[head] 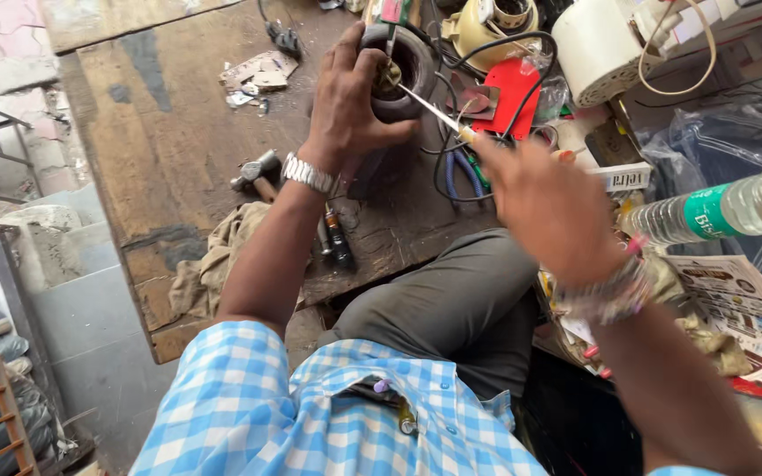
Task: The person applies glue to a split in a cylindrical motor housing, then uses a screwdriver to adjust internal components. They rotate the housing to inspect the interior and continue manipulating the internal parts with the screwdriver.
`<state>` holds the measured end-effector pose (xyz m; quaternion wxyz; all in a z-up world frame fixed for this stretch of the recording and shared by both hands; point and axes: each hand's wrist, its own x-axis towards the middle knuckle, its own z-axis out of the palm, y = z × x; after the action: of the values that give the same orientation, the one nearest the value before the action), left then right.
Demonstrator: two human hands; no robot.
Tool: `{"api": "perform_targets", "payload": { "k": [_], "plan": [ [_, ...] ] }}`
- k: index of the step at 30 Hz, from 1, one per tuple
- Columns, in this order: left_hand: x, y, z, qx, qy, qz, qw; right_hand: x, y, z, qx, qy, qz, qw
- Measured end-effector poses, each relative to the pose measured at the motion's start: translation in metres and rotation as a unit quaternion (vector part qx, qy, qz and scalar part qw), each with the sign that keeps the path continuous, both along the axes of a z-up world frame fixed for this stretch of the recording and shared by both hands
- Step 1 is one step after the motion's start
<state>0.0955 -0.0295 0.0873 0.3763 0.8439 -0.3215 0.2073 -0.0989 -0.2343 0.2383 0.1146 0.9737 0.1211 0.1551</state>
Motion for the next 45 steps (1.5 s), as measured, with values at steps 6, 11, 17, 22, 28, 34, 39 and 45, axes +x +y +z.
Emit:
{"api": "perform_targets", "payload": {
  "k": [6,11,17,22,28,34,39,45],
  "plan": [
    [0.014,0.016,-0.015,0.019,0.021,-0.098,0.995,0.069,-0.007,0.075,-0.063,0.258,-0.023,0.964],
    [0.014,0.022,-0.013,0.033,0.029,-0.119,0.992,0.068,-0.002,0.071,-0.005,0.298,-0.031,0.954],
    [0.009,0.016,-0.010,0.001,0.046,-0.113,0.993,-0.010,0.050,-0.010,0.006,0.075,-0.052,0.996],
    [0.007,0.018,-0.007,0.021,0.082,-0.115,0.990,-0.020,0.020,0.017,-0.008,0.160,-0.092,0.983],
    [0.008,0.020,-0.012,0.048,0.016,-0.101,0.994,0.054,0.009,0.078,-0.071,0.258,-0.045,0.962],
    [0.010,0.021,-0.014,0.001,0.052,-0.122,0.991,0.063,0.011,0.074,-0.061,0.082,0.142,0.985],
    [0.006,0.021,-0.010,0.027,0.025,-0.114,0.993,0.011,0.022,0.043,-0.116,0.107,-0.005,0.988],
    [0.006,0.020,-0.007,0.024,0.035,-0.109,0.993,-0.023,0.038,0.015,-0.069,0.069,-0.095,0.991]
  ]
}}
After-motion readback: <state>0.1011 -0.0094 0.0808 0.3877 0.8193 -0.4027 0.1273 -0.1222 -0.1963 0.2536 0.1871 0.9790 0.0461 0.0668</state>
